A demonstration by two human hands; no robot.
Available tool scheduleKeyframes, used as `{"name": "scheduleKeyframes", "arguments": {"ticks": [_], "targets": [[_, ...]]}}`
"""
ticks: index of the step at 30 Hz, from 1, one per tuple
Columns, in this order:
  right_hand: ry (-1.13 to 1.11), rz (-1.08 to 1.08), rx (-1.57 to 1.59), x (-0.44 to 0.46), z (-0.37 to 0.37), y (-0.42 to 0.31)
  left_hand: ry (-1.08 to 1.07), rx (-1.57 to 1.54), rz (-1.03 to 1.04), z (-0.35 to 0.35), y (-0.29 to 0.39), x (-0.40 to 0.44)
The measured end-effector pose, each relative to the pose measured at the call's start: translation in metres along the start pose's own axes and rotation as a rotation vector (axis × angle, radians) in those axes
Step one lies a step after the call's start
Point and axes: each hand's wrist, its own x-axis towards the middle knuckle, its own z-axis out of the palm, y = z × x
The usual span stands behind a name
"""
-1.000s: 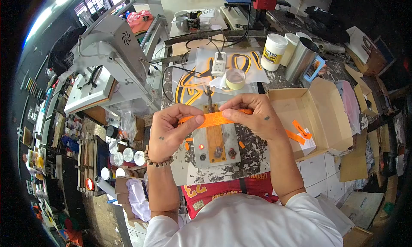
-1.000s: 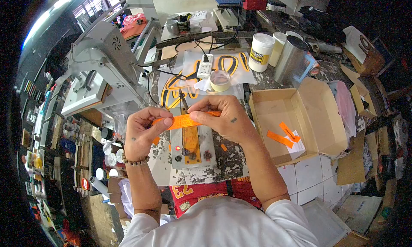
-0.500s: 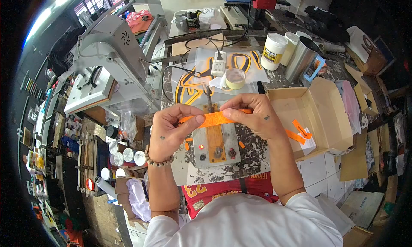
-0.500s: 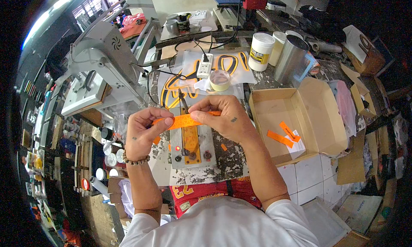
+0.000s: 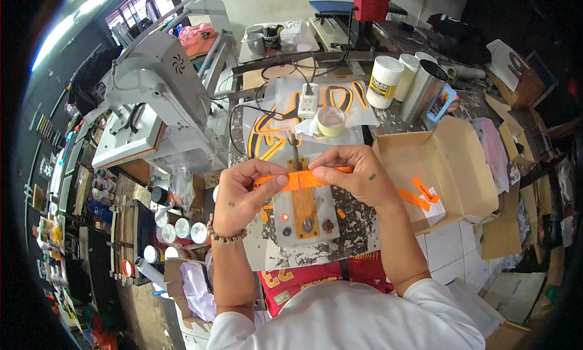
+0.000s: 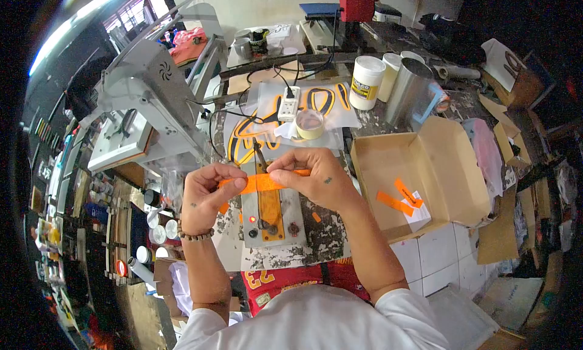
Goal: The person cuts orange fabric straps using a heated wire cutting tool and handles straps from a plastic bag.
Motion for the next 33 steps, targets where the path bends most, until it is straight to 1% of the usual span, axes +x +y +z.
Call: {"name": "scheduleKeyframes", "arguments": {"ticks": [6, 8, 10, 11, 12, 13, 14, 15, 17, 18, 19, 20, 21, 22, 24, 25, 27, 28, 30, 31, 33], "targets": [[0.017, 0.009, -0.044, -0.006, -0.004, 0.001, -0.001, 0.033, 0.036, -0.003, -0.004, -0.002], [0.115, 0.003, -0.168, -0.015, -0.008, -0.005, -0.01, -0.033, 0.046, -0.01, -0.007, -0.005], [0.21, -0.019, -0.203, -0.035, -0.021, -0.008, 0.02, 0.006, 0.062, -0.021, -0.012, -0.012], [0.262, 0.033, -0.214, -0.045, -0.029, -0.01, 0.027, 0.033, 0.064, -0.027, -0.014, -0.018], [0.309, 0.083, -0.228, -0.055, -0.041, -0.011, 0.053, 0.035, 0.052, -0.031, -0.012, -0.024], [0.334, 0.071, -0.282, -0.063, -0.056, -0.009, 0.103, 0.043, 0.058, -0.038, -0.014, -0.029], [0.36, 0.06, -0.336, -0.071, -0.074, -0.003, 0.101, 0.074, 0.076, -0.045, -0.017, -0.034], [0.362, 0.068, -0.354, -0.078, -0.097, 0.009, 0.095, 0.104, 0.091, -0.051, -0.017, -0.04], [0.389, 0.092, -0.356, -0.093, -0.138, 0.036, 0.159, 0.136, 0.084, -0.061, -0.014, -0.052], [0.414, 0.112, -0.342, -0.099, -0.154, 0.051, 0.158, 0.129, 0.046, -0.066, -0.014, -0.057], [0.387, 0.099, -0.343, -0.103, -0.173, 0.065, 0.153, 0.119, 0.01, -0.069, -0.014, -0.062], [0.369, 0.171, -0.359, -0.105, -0.19, 0.08, 0.156, 0.126, 0.091, -0.068, -0.009, -0.065], [0.356, 0.245, -0.374, -0.105, -0.19, 0.083, 0.174, 0.13, 0.095, -0.07, -0.008, -0.069], [0.344, 0.234, -0.374, -0.107, -0.192, 0.086, 0.181, 0.139, 0.093, -0.072, -0.008, -0.071], [0.286, 0.414, -0.797, -0.109, -0.192, 0.088, 0.198, 0.145, 0.071, -0.073, -0.003, -0.078], [0.279, 0.401, -0.796, -0.112, -0.191, 0.092, 0.21, 0.151, 0.078, -0.075, -0.001, -0.082], [0.441, -0.199, -1.13, -0.12, -0.193, 0.1, 0.246, 0.196, 0.144, -0.076, 0.001, -0.094], [0.432, -0.208, -1.124, -0.115, -0.184, 0.09, 0.258, 0.218, 0.154, -0.077, 0.004, -0.102], [0.652, -0.371, -0.937, -0.12, -0.164, 0.06, 0.275, 0.235, 0.15, -0.081, 0.006, -0.118], [0.647, -0.369, -0.934, -0.134, -0.149, 0.044, 0.28, 0.246, 0.144, -0.081, 0.006, -0.127], [0.401, -0.014, -0.268, -0.163, -0.126, 0.022, 0.278, 0.203, 0.153, -0.085, -0.003, -0.135]]}}
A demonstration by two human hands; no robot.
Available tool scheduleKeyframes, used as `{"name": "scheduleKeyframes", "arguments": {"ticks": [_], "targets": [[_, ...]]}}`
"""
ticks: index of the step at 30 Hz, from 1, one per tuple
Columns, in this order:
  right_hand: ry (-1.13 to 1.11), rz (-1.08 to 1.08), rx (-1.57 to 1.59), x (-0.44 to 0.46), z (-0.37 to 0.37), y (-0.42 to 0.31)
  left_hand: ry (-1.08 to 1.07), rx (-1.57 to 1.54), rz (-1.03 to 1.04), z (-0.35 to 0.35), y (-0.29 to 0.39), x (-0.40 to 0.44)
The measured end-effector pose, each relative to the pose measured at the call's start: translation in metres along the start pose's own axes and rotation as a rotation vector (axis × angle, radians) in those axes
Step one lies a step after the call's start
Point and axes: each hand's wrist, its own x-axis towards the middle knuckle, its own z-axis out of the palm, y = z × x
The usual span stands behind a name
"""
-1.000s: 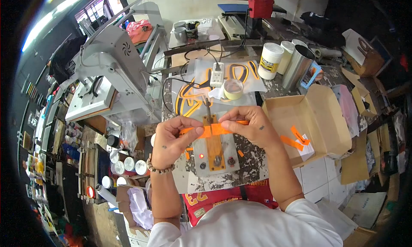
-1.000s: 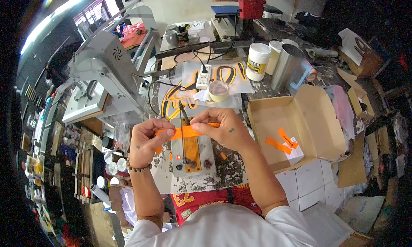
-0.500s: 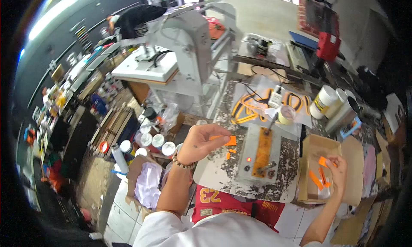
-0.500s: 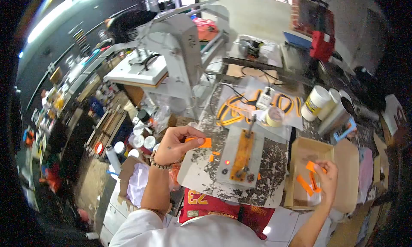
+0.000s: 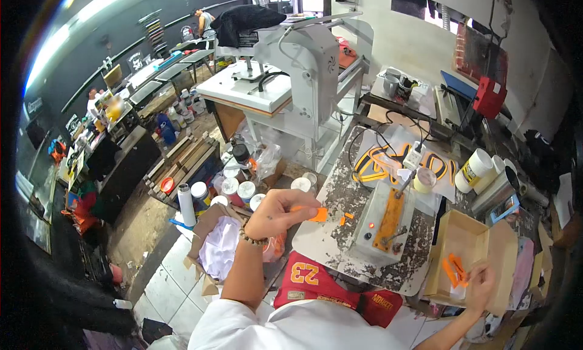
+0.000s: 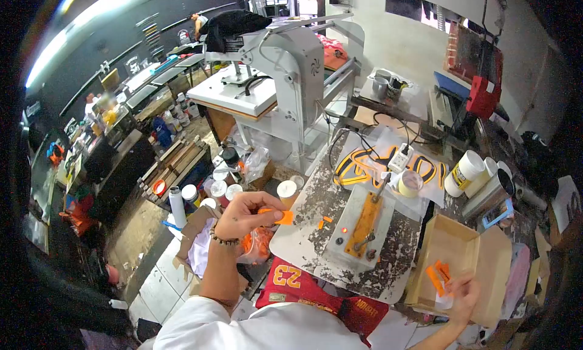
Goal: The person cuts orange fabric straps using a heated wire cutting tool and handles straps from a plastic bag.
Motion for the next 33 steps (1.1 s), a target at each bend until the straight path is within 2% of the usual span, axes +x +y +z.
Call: {"name": "scheduleKeyframes", "arguments": {"ticks": [1, 2, 3, 4, 5, 7, 8, 10, 11, 12, 14, 16, 18, 22, 24, 26, 27, 29, 32, 33], "targets": [[-0.173, 0.129, 0.296, -0.015, 0.002, 0.02, -0.025, -0.005, -0.138, -0.005, -0.007, -0.002], [-0.389, 0.325, 0.549, -0.033, 0.031, -0.013, -0.052, -0.012, -0.278, -0.009, -0.014, -0.005], [-1.007, 0.183, 0.242, -0.03, 0.03, 0.031, -0.045, -0.016, -0.277, -0.013, -0.018, -0.006], [-1.152, 0.238, 0.152, -0.036, 0.067, 0.001, 0.03, 0.009, -0.208, -0.018, -0.022, -0.005], [-1.247, 0.175, -0.105, -0.048, 0.093, 0.009, 0.111, 0.033, -0.139, -0.021, -0.024, -0.004], [-1.145, 0.238, -0.18, -0.08, 0.126, 0.046, 0.153, 0.026, -0.084, -0.026, -0.027, -0.003], [-1.155, 0.237, -0.173, -0.083, 0.138, 0.043, 0.173, 0.028, -0.043, -0.029, -0.027, -0.003], [-1.102, 0.395, -0.283, -0.1, 0.155, 0.038, 0.134, 0.021, -0.058, -0.01, -0.005, -0.002], [-1.103, 0.216, -0.135, -0.101, 0.153, 0.04, 0.096, 0.022, -0.049, -0.002, 0.005, -0.002], [-1.092, 0.223, -0.127, -0.101, 0.15, 0.036, 0.055, 0.017, -0.04, 0.006, 0.015, -0.004], [-1.171, 0.068, -0.007, -0.087, 0.147, 0.016, 0.005, 0.009, -0.009, 0.017, 0.042, -0.008], [-1.153, 0.168, 0.073, -0.077, 0.137, -0.019, -0.07, -0.014, 0.008, 0.027, 0.058, -0.01], [-1.049, -0.014, 0.246, -0.063, 0.13, -0.046, -0.086, 0.022, 0.21, 0.039, 0.065, -0.01], [-0.631, -0.499, 0.25, -0.019, 0.127, -0.091, -0.155, -0.038, 0.313, 0.07, 0.079, 0.013], [-0.436, -0.551, 0.203, 0.006, 0.131, -0.103, -0.2, -0.009, 0.317, 0.083, 0.087, 0.026], [-0.409, -0.416, 0.346, 0.028, 0.138, -0.119, -0.194, 0.012, 0.216, 0.096, 0.09, 0.039], [-0.386, -0.414, 0.334, 0.035, 0.143, -0.124, -0.198, -0.015, 0.334, 0.104, 0.08, 0.049], [-0.313, -0.28, 0.457, 0.051, 0.154, -0.128, -0.22, -0.053, 0.302, 0.116, 0.082, 0.058], [-0.381, -0.328, 0.441, 0.069, 0.159, -0.125, -0.246, -0.066, 0.277, 0.127, 0.079, 0.073], [-0.368, -0.291, 0.329, 0.073, 0.155, -0.128, -0.255, -0.051, 0.289, 0.129, 0.076, 0.077]]}}
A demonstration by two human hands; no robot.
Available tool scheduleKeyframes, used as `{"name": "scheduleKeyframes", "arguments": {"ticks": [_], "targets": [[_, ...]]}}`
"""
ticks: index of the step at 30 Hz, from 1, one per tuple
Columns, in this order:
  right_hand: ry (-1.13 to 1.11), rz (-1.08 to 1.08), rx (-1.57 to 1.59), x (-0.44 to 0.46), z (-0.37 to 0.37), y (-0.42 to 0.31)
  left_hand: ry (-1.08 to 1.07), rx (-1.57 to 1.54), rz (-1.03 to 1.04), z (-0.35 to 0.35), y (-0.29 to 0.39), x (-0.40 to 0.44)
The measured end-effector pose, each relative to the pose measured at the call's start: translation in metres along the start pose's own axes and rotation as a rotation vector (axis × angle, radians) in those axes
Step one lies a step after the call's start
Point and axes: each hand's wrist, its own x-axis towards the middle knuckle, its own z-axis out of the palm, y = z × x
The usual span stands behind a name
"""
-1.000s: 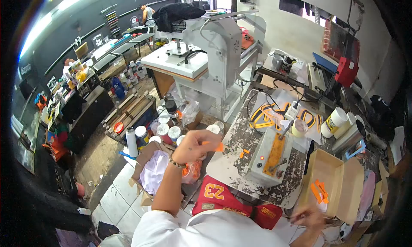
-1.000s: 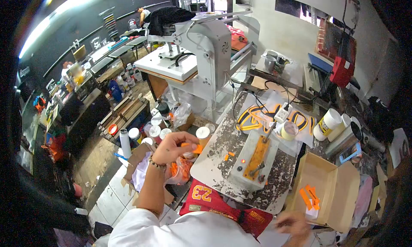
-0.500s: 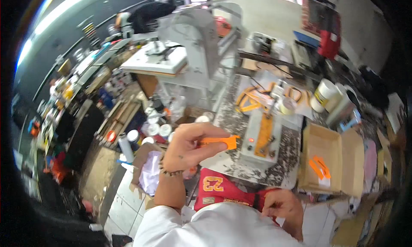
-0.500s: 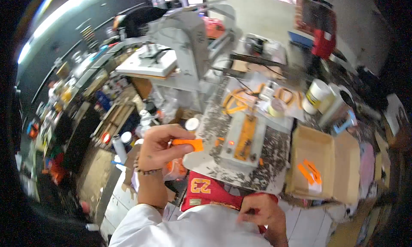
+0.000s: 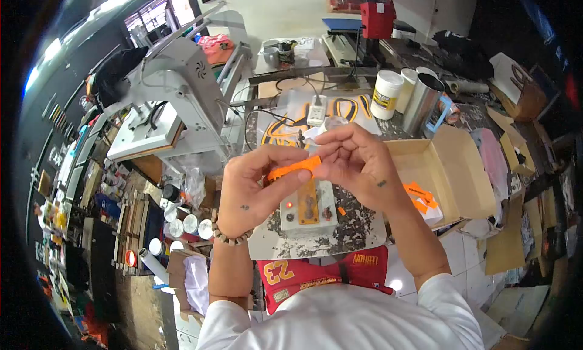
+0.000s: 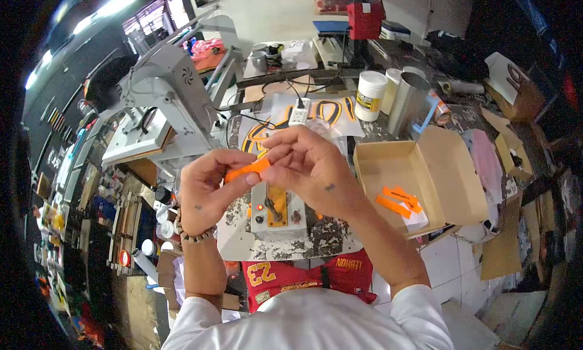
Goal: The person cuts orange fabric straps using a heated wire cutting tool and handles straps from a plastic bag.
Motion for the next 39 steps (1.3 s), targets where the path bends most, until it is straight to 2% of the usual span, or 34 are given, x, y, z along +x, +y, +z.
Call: {"name": "scheduleKeyframes", "arguments": {"ticks": [5, 7, 8, 11, 15, 16, 18, 24, 28, 36, 39], "targets": [[0.071, -0.043, 0.022, 0.015, -0.026, 0.014, 0.014, -0.038, -0.112, -0.02, -0.012, 0.021], [0.042, 0.018, 0.084, 0.022, -0.036, 0.016, 0.042, -0.169, -0.181, -0.028, -0.023, 0.028], [-0.029, 0.053, 0.158, 0.024, -0.038, 0.018, -0.006, -0.134, -0.198, -0.03, -0.025, 0.031], [-0.15, 0.178, 0.194, 0.031, -0.032, 0.019, -0.094, -0.127, -0.11, -0.018, -0.028, 0.036], [-0.216, 0.165, 0.079, 0.042, -0.038, 0.029, -0.089, -0.101, -0.093, -0.011, -0.031, 0.043], [-0.216, 0.167, 0.081, 0.042, -0.039, 0.031, -0.09, -0.102, -0.096, -0.013, -0.033, 0.043], [-0.194, 0.148, 0.033, 0.043, -0.044, 0.036, -0.03, -0.153, -0.237, -0.018, -0.039, 0.042], [-0.224, 0.19, -0.149, 0.05, -0.038, 0.031, -0.002, -0.135, -0.205, -0.014, -0.044, 0.043], [-0.251, 0.078, -0.143, 0.048, -0.035, 0.034, 0.009, -0.136, -0.204, -0.01, -0.039, 0.038], [-0.253, 0.227, 0.155, 0.027, -0.025, 0.046, 0.001, -0.195, -0.298, -0.009, -0.045, 0.016], [-0.209, 0.257, 0.066, 0.022, -0.021, 0.043, -0.004, -0.234, -0.299, -0.009, -0.052, 0.013]]}}
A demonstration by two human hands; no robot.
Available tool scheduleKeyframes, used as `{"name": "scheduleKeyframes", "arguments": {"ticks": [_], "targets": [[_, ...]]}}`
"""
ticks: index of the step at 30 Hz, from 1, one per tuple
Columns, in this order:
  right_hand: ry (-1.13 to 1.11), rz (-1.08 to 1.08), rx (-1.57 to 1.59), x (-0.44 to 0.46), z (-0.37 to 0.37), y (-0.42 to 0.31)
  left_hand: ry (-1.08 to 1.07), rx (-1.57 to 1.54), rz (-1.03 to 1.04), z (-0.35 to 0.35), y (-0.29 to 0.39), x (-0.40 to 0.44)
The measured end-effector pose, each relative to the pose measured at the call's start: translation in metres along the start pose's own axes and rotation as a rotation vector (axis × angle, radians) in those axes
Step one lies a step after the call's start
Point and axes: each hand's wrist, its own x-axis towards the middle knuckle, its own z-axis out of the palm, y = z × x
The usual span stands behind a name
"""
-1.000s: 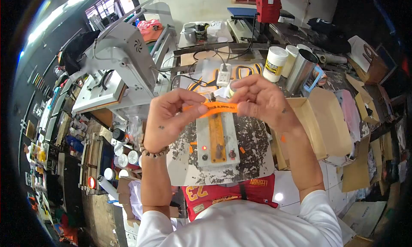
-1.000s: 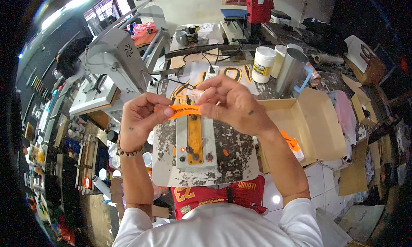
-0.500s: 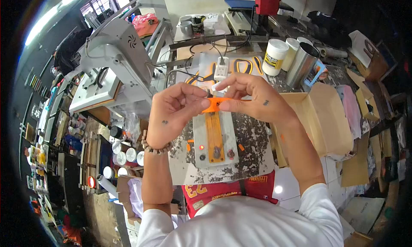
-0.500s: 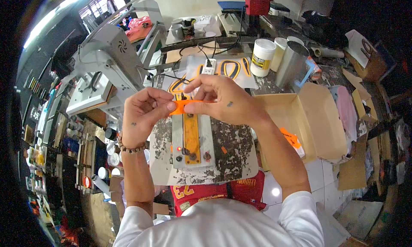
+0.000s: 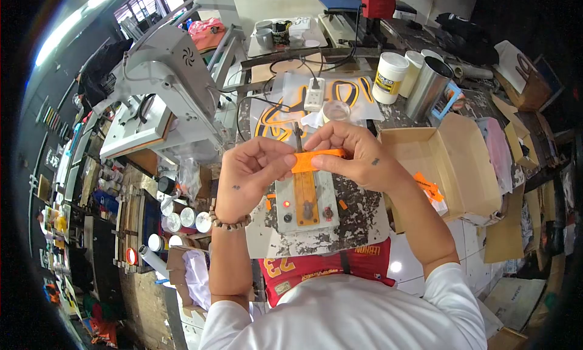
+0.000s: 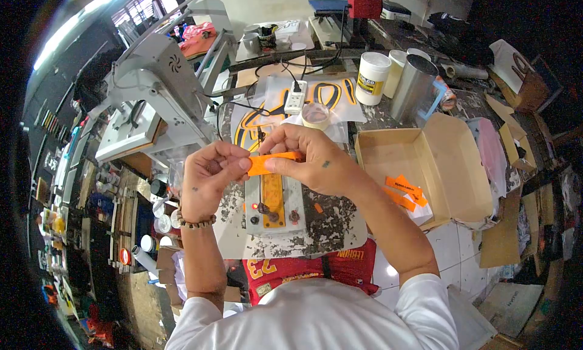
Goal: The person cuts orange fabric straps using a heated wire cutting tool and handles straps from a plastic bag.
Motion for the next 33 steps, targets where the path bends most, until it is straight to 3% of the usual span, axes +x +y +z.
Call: {"name": "scheduleKeyframes", "arguments": {"ticks": [33], "targets": [[0.174, 0.058, 0.007, -0.007, 0.012, 0.023, 0.045, -0.161, -0.066, 0.003, -0.025, -0.005]]}}
